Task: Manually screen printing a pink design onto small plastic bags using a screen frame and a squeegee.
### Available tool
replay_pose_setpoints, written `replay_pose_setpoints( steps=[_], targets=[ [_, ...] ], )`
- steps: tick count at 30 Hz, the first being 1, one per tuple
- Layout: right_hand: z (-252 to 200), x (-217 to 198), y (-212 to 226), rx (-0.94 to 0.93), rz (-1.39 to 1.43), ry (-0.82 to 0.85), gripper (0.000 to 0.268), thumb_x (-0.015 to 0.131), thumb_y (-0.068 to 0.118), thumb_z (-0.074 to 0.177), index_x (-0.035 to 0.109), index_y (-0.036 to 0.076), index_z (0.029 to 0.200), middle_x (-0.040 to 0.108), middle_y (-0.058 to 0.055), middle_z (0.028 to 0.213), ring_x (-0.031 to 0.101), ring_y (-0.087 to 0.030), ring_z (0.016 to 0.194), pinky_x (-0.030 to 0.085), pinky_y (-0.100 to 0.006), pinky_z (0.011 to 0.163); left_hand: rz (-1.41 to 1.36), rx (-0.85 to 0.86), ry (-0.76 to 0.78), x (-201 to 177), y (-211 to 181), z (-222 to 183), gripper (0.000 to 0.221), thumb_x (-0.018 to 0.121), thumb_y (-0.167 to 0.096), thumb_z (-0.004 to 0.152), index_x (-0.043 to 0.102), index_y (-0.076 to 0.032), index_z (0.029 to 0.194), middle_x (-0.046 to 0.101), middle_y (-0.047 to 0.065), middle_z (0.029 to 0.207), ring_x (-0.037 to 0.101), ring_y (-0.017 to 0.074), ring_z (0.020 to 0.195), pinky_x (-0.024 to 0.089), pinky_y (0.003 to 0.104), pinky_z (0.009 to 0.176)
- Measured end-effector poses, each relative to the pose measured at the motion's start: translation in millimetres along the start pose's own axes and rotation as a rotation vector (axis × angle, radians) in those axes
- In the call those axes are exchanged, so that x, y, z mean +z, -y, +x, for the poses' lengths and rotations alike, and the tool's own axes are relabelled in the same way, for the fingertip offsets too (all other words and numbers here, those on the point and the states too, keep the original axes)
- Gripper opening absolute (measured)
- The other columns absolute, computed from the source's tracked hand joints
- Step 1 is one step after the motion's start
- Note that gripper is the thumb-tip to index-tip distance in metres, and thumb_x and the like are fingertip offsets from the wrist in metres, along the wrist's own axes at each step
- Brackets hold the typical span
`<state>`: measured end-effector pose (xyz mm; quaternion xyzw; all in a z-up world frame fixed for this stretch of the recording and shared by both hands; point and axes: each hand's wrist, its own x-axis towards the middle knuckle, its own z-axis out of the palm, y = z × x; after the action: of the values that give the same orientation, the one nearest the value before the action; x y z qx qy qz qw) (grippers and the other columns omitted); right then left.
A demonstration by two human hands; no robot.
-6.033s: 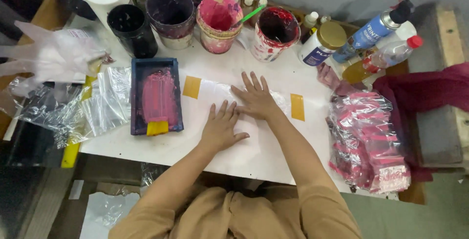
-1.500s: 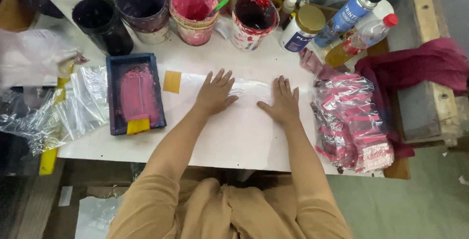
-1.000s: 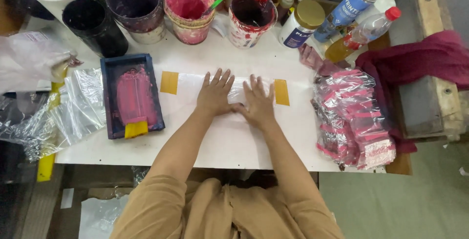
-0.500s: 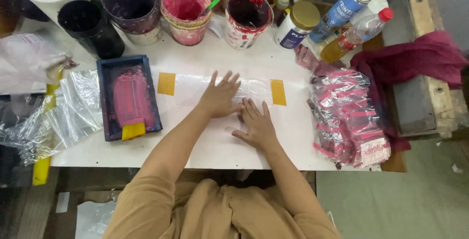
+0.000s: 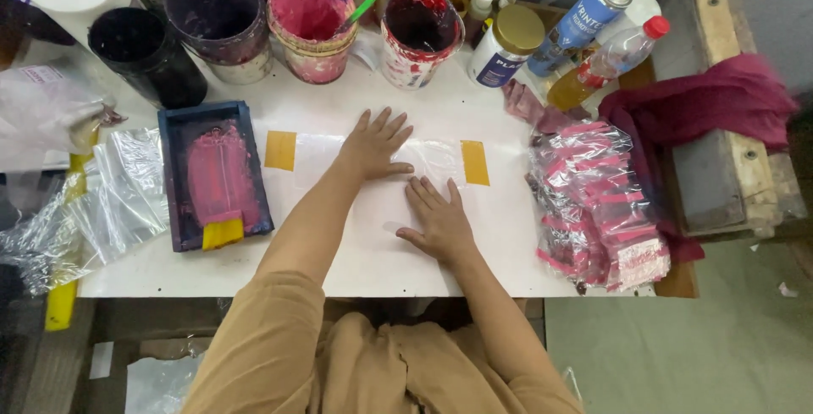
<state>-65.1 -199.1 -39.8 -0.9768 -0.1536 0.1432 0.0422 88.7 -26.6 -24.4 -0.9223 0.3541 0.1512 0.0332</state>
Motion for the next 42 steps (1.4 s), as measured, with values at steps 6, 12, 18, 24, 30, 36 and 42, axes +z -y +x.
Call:
replay_pose_setpoints(
  steps=[6, 12, 18, 24, 30, 36, 42],
  targets=[
    [-0.1, 17.8, -9.2, -0.069, 0.007, -0.173, 0.093, 0.036, 0.084, 0.089, 0.041, 0.019, 0.155, 0.041, -0.005, 0.162, 0.033, -0.021, 0.152, 0.01, -0.056, 0.127, -0.032, 0.054, -0.098, 14.2, -3.4, 5.0, 0.092, 0.019, -0.085, 0.093, 0.028, -0.025, 0.162, 0.025, 0.0, 0.17, 0.015, 0.0227, 0.158, 0.001, 0.053, 0.128],
    [4.3, 60.3, -21.9, -0.085, 0.009, -0.57, 0.084, 0.032, 0.086, 0.09, 0.065, 0.021, 0.131, 0.064, -0.004, 0.141, 0.055, -0.017, 0.135, 0.021, -0.052, 0.125, 0.008, 0.38, -0.395, 71.3, 0.6, 6.3, 0.061, 0.035, -0.067, 0.102, 0.066, -0.025, 0.135, 0.064, -0.006, 0.142, 0.049, 0.017, 0.142, 0.015, 0.047, 0.128],
    [5.9, 63.1, -22.0, -0.099, 0.032, -0.613, 0.077, 0.036, 0.082, 0.091, 0.069, 0.021, 0.125, 0.068, -0.006, 0.134, 0.06, -0.02, 0.131, 0.028, -0.052, 0.123, 0.036, 0.366, -0.229, 55.7, -3.0, 9.7, 0.07, 0.032, -0.073, 0.097, 0.057, -0.028, 0.144, 0.052, -0.008, 0.154, 0.034, 0.0203, 0.152, 0.014, 0.048, 0.128],
    [4.2, 60.3, -20.9, -0.104, 0.068, -0.589, 0.076, 0.041, 0.08, 0.092, 0.069, 0.018, 0.126, 0.069, -0.007, 0.133, 0.06, -0.021, 0.131, 0.028, -0.051, 0.122, 0.09, 0.268, -0.139, 36.8, -6.9, 35.8, 0.083, 0.019, -0.082, 0.093, 0.045, -0.03, 0.153, 0.04, -0.011, 0.162, 0.025, 0.0185, 0.155, 0.011, 0.047, 0.129],
    [5.0, 65.5, -21.7, -0.111, 0.103, -0.646, 0.073, 0.046, 0.078, 0.091, 0.071, 0.018, 0.123, 0.07, -0.007, 0.132, 0.061, -0.022, 0.129, 0.03, -0.05, 0.121, 0.03, 0.003, -0.099, 14.0, -10.4, 28.4, 0.098, 0.015, -0.085, 0.093, 0.032, -0.016, 0.16, 0.025, 0.001, 0.169, 0.013, 0.0215, 0.158, 0.0, 0.05, 0.13],
    [8.0, 64.8, -27.0, -0.098, 0.067, -0.758, 0.063, 0.051, 0.069, 0.093, 0.069, 0.018, 0.125, 0.065, -0.008, 0.139, 0.058, -0.025, 0.133, 0.032, -0.053, 0.118, -0.181, 0.05, -0.119, 17.2, -58.2, -11.2, 0.098, 0.023, -0.081, 0.094, 0.033, -0.008, 0.159, 0.027, 0.009, 0.168, 0.016, 0.0281, 0.158, 0.006, 0.058, 0.127],
    [4.7, 55.5, -23.0, -0.111, 0.019, -0.691, 0.062, 0.055, 0.067, 0.09, 0.072, 0.017, 0.124, 0.067, -0.01, 0.137, 0.056, -0.028, 0.136, 0.026, -0.055, 0.12, -0.27, -0.121, -0.066, 13.3, -69.7, -52.4, 0.099, 0.013, -0.081, 0.093, 0.029, -0.01, 0.16, 0.023, 0.008, 0.17, 0.015, 0.0287, 0.158, 0.005, 0.057, 0.127]
  ],
)
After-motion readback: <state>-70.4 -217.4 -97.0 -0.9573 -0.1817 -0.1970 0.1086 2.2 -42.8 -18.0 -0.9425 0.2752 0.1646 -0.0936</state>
